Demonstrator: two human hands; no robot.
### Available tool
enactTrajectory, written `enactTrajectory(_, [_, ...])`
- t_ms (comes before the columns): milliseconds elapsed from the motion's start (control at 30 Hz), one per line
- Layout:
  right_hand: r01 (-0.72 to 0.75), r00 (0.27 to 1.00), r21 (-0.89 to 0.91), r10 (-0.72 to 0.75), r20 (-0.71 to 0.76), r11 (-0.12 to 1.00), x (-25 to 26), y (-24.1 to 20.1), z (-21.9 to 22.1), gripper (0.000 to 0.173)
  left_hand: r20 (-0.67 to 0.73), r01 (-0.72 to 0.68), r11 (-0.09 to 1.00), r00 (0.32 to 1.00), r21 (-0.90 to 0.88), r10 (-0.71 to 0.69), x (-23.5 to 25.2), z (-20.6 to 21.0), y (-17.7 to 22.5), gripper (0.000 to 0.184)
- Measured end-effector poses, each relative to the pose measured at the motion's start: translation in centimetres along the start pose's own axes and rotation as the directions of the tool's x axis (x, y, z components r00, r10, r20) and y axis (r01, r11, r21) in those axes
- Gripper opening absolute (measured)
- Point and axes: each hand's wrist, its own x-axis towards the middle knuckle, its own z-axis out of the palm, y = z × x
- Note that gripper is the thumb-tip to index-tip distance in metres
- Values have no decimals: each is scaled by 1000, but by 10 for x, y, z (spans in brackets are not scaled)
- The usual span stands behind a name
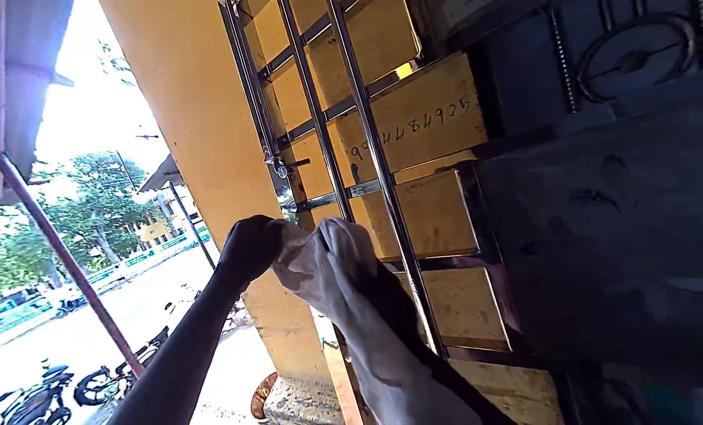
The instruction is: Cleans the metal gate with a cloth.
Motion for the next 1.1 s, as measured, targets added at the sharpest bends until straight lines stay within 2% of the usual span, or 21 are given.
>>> enactTrajectory(67, [92,995,-356,-75,59,930,33,-16,29,40,-223,-16,998,975,-66,1,18,8,-7,23])
enactTrajectory(133, [259,959,-712,-87,269,653,58,-17,45,62,-366,-70,988,930,-136,15,33,19,-17,21])
enactTrajectory(167, [332,940,-815,-96,327,475,69,-9,52,67,-382,-80,979,924,-187,2,37,24,-22,22])
enactTrajectory(200, [363,930,-863,-87,356,351,78,-2,57,70,-364,-74,964,931,-254,-24,39,28,-25,24])
enactTrajectory(267, [384,922,-885,-51,385,265,94,3,64,74,-240,-24,879,965,-477,-104,38,35,-28,30])
enactTrajectory(300, [393,917,-890,-18,400,232,102,0,68,78,-167,9,782,975,-623,-144,38,39,-27,32])
enactTrajectory(367, [358,897,-913,198,395,197,121,-19,76,85,-29,25,509,995,-861,-98,36,44,-24,35])
enactTrajectory(400, [338,878,-922,289,382,190,132,-27,79,82,11,29,432,999,-901,-43,35,44,-22,40])
enactTrajectory(433, [313,854,-932,375,361,185,144,-34,81,77,27,25,406,1000,-914,-1,34,43,-20,44])
enactTrajectory(467, [303,848,-939,404,343,161,153,-36,82,75,27,20,401,1000,-916,13,33,43,-16,46])
enactTrajectory(500, [298,858,-946,400,324,127,158,-33,81,81,31,19,396,999,-918,24,31,41,-14,46])
enactTrajectory(533, [291,877,-951,367,310,106,159,-27,80,91,48,35,392,999,-919,22,28,41,-13,48])
enactTrajectory(600, [292,914,-953,269,302,80,156,-15,80,98,116,81,349,990,-934,80,26,38,-19,57])
enactTrajectory(667, [301,930,-946,183,319,121,141,-2,76,113,140,89,387,985,-918,105,22,35,-24,69])
enactTrajectory(733, [386,917,-911,42,396,147,129,9,68,113,140,61,408,976,-911,166,25,32,-25,87])
enactTrajectory(767, [415,905,-898,34,423,146,128,10,65,113,136,47,405,972,-913,194,27,32,-26,94])
enactTrajectory(833, [395,900,-906,136,415,154,137,-2,68,107,116,26,392,971,-919,208,28,34,-29,100])
enactTrajectory(900, [335,885,-934,299,356,120,150,-20,74,100,120,34,383,972,-923,201,25,37,-33,104])
enactTrajectory(967, [302,829,-949,468,307,87,162,-37,79,94,142,47,378,964,-925,226,23,39,-36,109])
enactTrajectory(1033, [302,814,-951,499,296,71,172,-41,83,85,158,61,387,962,-920,224,23,37,-35,113])
enactTrajectory(1100, [299,799,-953,536,273,40,179,-42,87,87,168,76,366,959,-928,226,28,37,-33,117])
